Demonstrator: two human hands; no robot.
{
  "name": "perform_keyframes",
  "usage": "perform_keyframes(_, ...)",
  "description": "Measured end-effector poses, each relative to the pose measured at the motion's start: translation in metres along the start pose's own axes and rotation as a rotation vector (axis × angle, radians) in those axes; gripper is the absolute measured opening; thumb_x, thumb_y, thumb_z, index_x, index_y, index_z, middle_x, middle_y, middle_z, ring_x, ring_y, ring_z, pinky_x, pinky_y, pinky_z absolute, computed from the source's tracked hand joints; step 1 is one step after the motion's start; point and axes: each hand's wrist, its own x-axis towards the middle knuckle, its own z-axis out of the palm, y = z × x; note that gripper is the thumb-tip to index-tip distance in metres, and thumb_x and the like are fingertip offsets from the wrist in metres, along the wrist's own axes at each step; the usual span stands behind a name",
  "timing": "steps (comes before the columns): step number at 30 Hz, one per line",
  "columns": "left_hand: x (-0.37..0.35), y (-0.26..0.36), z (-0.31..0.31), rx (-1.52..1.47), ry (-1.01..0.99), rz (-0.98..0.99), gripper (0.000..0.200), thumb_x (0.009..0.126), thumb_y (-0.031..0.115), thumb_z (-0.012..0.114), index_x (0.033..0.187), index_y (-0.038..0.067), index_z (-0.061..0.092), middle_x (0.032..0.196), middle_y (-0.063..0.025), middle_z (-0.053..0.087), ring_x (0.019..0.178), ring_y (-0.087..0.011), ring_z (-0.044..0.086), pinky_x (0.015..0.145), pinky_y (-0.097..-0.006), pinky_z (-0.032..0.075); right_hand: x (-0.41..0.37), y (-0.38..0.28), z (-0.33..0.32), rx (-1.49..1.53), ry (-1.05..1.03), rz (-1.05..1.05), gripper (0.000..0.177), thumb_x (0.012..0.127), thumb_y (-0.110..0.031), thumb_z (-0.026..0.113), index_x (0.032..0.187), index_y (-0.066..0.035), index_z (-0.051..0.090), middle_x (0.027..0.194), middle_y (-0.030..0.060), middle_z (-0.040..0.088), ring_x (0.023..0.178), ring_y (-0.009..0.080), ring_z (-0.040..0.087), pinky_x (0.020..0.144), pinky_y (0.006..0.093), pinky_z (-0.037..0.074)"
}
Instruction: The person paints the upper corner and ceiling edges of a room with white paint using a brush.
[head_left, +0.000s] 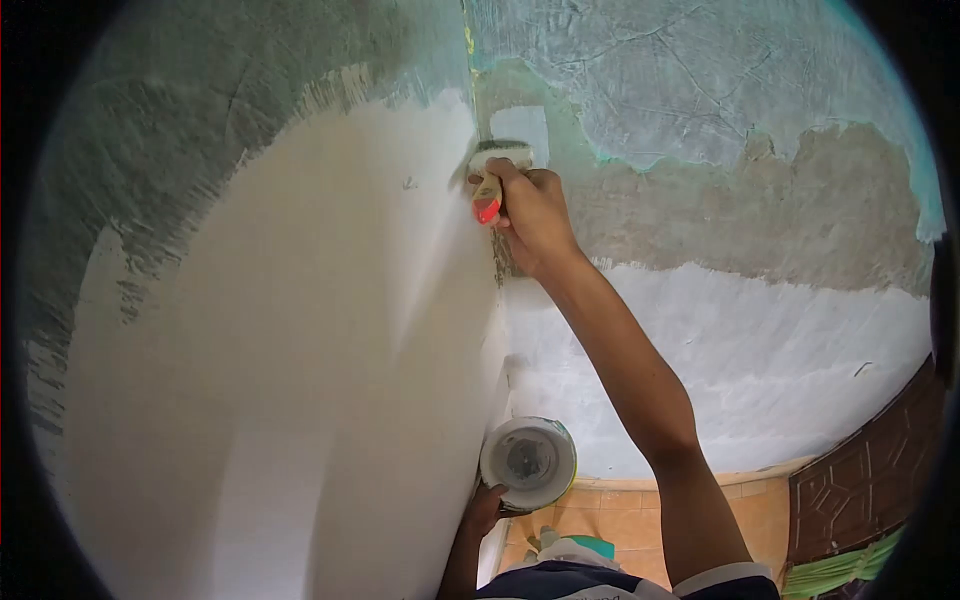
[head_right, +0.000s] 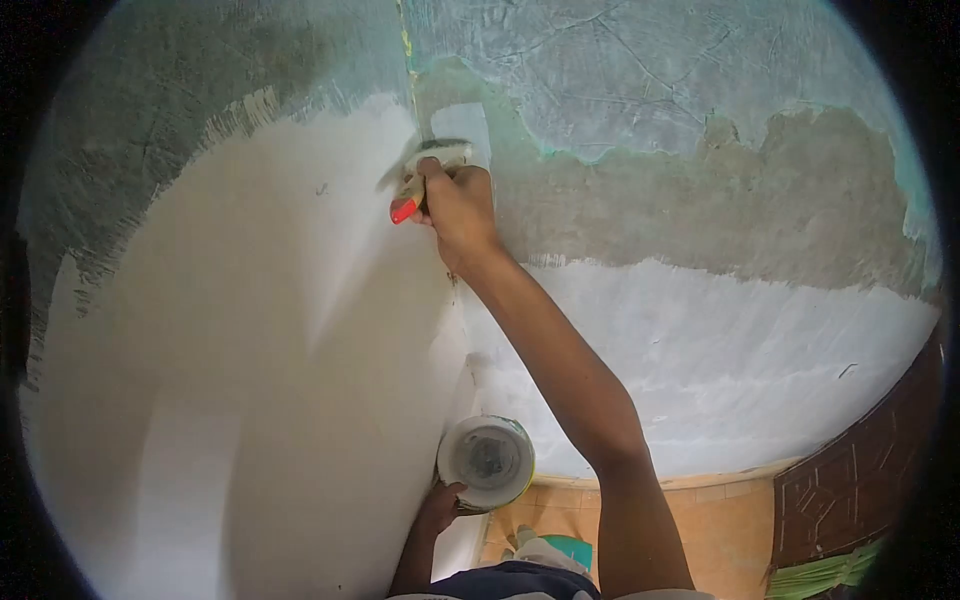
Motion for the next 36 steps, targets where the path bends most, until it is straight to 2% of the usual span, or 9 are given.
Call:
perform_keyframes(4,0.000,-0.002,0.001,0.049,0.014,0.009,0.049,0.095,0.007,0.057,0.141,0.005,0.040,0.131,-0.0192,0.055,0.111,-0.0338,0.065,0.091,-0.0498,0.059,-0.025,0.046,-0.021,-0.283,0.088,-0.075,0.033,0.100,-0.025,0.058,0.099,0.008,0.065,0.070,0.0065,0.060,0.055,0.0099,0.052,0.052,0.0241,0.043)
perform_keyframes(11,0.013,-0.014,-0.010,0.022,-0.075,0.064,0.053,0.095,0.007,0.055,0.144,0.005,0.033,0.134,-0.0201,0.052,0.114,-0.0390,0.064,0.087,-0.0565,0.061,-0.081,0.141,-0.075,-0.081,0.159,0.247,0.034,0.100,-0.027,0.059,0.102,0.007,0.067,0.075,0.0068,0.062,0.063,0.0107,0.056,0.054,0.0264,0.045)
perform_keyframes(14,0.011,-0.014,-0.011,-0.014,-0.098,0.061,0.055,0.095,0.006,0.055,0.145,0.005,0.033,0.136,-0.0205,0.050,0.114,-0.0384,0.064,0.088,-0.0553,0.061,-0.068,0.112,-0.059,0.143,0.183,0.274,0.031,0.099,-0.021,0.058,0.104,0.008,0.066,0.080,0.0082,0.063,0.066,0.0128,0.057,0.058,0.0276,0.048)
perform_keyframes(15,0.008,-0.009,-0.008,-0.026,-0.069,0.003,0.055,0.094,0.005,0.055,0.145,0.004,0.032,0.137,-0.0209,0.049,0.113,-0.0381,0.064,0.089,-0.0540,0.061,-0.049,0.115,-0.066,-0.009,0.036,0.020,0.028,0.097,-0.016,0.059,0.103,0.010,0.065,0.085,0.0105,0.064,0.069,0.0152,0.059,0.063,0.0279,0.050)
perform_keyframes(17,0.006,-0.007,-0.007,-0.031,-0.038,-0.058,0.056,0.094,0.004,0.055,0.145,0.003,0.032,0.137,-0.0213,0.048,0.113,-0.0379,0.064,0.090,-0.0528,0.061,-0.022,0.053,-0.035,0.264,0.158,0.160,0.028,0.097,-0.016,0.059,0.103,0.011,0.065,0.082,0.0120,0.065,0.073,0.0154,0.061,0.067,0.0281,0.052)
perform_keyframes(22,0.011,-0.013,-0.011,-0.014,-0.062,0.030,0.054,0.094,0.005,0.055,0.143,0.000,0.034,0.131,-0.0214,0.053,0.113,-0.0371,0.063,0.091,-0.0517,0.060,-0.004,0.003,0.000,-0.069,0.019,-0.040,0.031,0.099,-0.022,0.058,0.100,0.008,0.065,0.072,0.0085,0.062,0.060,0.0126,0.057,0.056,0.0282,0.048)
perform_keyframes(28,0.009,-0.014,-0.010,0.021,-0.072,0.011,0.052,0.094,0.006,0.055,0.142,0.001,0.034,0.131,-0.0213,0.054,0.113,-0.0367,0.064,0.089,-0.0518,0.061,-0.048,0.115,-0.063,-0.112,0.095,0.065,0.035,0.099,-0.029,0.060,0.098,0.005,0.067,0.072,0.0071,0.062,0.058,0.0113,0.055,0.053,0.0257,0.043)
perform_keyframes(32,-0.004,-0.002,0.001,0.036,-0.043,-0.015,0.051,0.095,0.008,0.055,0.141,0.002,0.035,0.131,-0.0211,0.054,0.111,-0.0360,0.065,0.087,-0.0534,0.062,-0.068,0.104,-0.057,-0.054,0.168,0.238,0.036,0.099,-0.030,0.060,0.098,0.006,0.067,0.073,0.0079,0.063,0.059,0.0104,0.055,0.055,0.0259,0.045)
perform_keyframes(36,-0.005,-0.001,0.002,0.024,-0.083,0.019,0.054,0.094,0.007,0.056,0.144,0.004,0.034,0.133,-0.0203,0.054,0.116,-0.0362,0.063,0.088,-0.0562,0.060,-0.025,0.017,-0.024,-0.365,0.162,-0.180,0.037,0.099,-0.028,0.060,0.087,0.006,0.068,0.068,0.0092,0.066,0.057,0.0147,0.061,0.054,0.0311,0.048)
